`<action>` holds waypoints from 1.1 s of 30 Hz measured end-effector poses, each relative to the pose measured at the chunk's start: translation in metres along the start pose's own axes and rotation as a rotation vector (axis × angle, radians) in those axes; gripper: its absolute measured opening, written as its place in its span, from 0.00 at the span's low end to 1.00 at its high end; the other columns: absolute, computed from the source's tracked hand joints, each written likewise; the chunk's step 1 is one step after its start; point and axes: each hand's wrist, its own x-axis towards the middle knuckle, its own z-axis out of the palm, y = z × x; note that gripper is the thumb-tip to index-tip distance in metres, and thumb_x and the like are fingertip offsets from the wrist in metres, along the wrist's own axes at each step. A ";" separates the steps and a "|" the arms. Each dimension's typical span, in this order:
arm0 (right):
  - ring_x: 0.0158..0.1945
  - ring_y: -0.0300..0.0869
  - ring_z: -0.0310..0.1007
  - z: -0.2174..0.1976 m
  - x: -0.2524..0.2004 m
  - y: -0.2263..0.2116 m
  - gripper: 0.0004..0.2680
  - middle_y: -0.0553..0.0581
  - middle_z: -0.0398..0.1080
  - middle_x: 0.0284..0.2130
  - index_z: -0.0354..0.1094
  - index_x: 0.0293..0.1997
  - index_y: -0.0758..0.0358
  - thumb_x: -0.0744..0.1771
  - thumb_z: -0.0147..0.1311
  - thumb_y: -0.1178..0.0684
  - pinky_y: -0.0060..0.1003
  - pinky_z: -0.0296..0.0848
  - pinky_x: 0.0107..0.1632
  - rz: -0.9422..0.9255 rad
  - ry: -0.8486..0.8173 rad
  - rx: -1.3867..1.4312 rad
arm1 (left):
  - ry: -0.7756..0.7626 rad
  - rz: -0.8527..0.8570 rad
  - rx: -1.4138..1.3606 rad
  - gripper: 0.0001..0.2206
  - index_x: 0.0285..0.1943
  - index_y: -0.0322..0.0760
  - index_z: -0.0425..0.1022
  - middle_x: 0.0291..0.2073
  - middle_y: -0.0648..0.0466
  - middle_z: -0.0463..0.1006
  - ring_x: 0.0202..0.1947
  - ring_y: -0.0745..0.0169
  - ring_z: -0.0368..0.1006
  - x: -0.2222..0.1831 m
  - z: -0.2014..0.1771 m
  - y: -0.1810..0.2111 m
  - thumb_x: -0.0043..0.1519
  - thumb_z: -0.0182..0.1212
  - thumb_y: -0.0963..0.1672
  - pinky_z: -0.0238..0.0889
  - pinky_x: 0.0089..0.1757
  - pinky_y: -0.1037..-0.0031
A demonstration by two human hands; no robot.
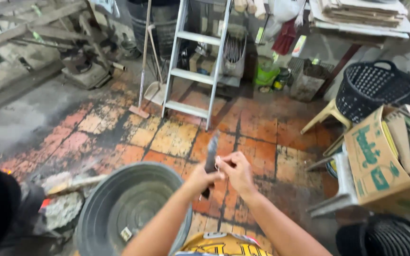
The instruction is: Dipping racks of wicks into molten wax, hanging them to cool, and trimming them with a knife
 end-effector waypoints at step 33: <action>0.34 0.40 0.72 0.197 0.431 0.145 0.06 0.57 0.69 0.28 0.74 0.31 0.64 0.62 0.69 0.55 0.36 0.72 0.40 -0.226 -0.947 0.195 | 1.048 0.140 -0.268 0.05 0.35 0.30 0.83 0.08 0.52 0.68 0.07 0.66 0.63 0.335 -0.137 -0.019 0.57 0.71 0.40 0.53 0.15 0.79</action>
